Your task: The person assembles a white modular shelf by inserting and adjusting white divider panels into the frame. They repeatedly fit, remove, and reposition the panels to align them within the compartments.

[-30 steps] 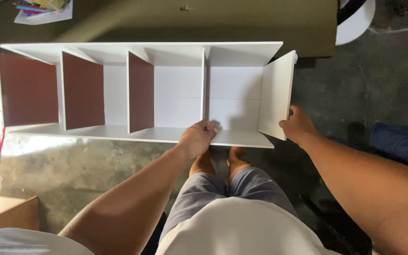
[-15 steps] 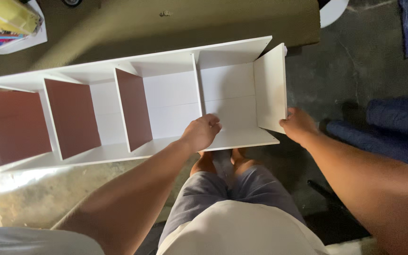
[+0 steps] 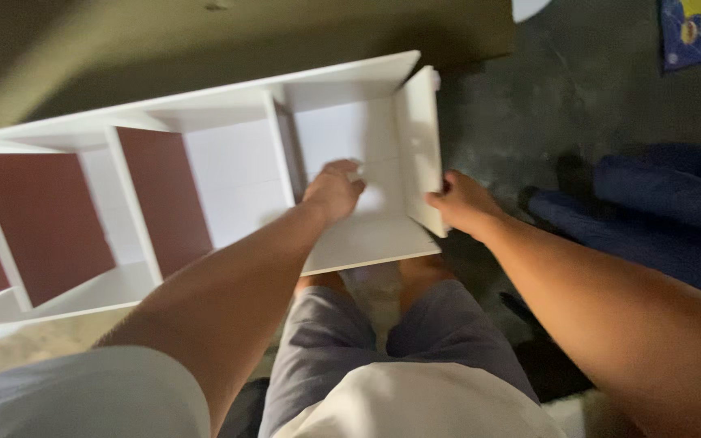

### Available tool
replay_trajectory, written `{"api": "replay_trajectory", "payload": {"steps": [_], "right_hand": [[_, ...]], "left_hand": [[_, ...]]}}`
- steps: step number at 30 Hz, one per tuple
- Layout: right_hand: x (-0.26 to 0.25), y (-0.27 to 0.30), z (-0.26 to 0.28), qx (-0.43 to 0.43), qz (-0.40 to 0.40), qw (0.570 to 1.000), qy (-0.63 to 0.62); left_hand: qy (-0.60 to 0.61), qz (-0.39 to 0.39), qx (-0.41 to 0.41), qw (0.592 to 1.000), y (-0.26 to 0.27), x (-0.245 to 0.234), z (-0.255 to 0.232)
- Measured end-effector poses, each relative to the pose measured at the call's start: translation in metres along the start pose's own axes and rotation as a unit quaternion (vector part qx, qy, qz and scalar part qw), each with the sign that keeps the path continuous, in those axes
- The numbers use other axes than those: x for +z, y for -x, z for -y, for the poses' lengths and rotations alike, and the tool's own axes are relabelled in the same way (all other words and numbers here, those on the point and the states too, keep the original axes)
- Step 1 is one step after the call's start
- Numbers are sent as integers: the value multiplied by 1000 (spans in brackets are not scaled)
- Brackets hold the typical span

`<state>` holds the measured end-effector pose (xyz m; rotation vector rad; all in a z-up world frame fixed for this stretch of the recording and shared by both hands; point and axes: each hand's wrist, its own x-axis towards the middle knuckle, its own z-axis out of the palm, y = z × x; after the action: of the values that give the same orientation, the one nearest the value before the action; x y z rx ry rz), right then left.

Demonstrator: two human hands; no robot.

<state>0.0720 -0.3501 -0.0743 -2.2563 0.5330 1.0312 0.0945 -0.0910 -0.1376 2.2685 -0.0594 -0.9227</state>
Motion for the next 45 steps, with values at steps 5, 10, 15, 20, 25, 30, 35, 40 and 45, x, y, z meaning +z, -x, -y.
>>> {"api": "replay_trajectory", "payload": {"steps": [5, 10, 15, 20, 25, 30, 35, 40, 45], "right_hand": [[-3, -12, 3, 11, 53, 998, -32], [9, -18, -4, 29, 104, 989, -103], [14, -11, -4, 62, 107, 991, -58], [7, -5, 7, -31, 79, 996, 11], [7, -5, 19, 43, 99, 993, 49], [8, -4, 28, 41, 82, 995, 45], [2, 0, 35, 50, 82, 994, 51], [5, 6, 46, 58, 65, 995, 41], [12, 9, 49, 40, 66, 995, 66]], "left_hand": [[-81, 23, -86, 993, -54, 40, 3], [-103, -47, -128, 985, -77, 56, -9], [-91, 24, -286, 954, -110, 57, -25], [-52, 2, -344, 937, -122, 73, -31], [-49, 12, -388, 920, -130, 80, -33], [11, -14, -369, 929, -132, 78, -33], [66, -27, -359, 931, -131, 81, -30], [72, -30, -329, 941, -125, 77, -24], [37, 3, -353, 935, -112, 65, -26]]}}
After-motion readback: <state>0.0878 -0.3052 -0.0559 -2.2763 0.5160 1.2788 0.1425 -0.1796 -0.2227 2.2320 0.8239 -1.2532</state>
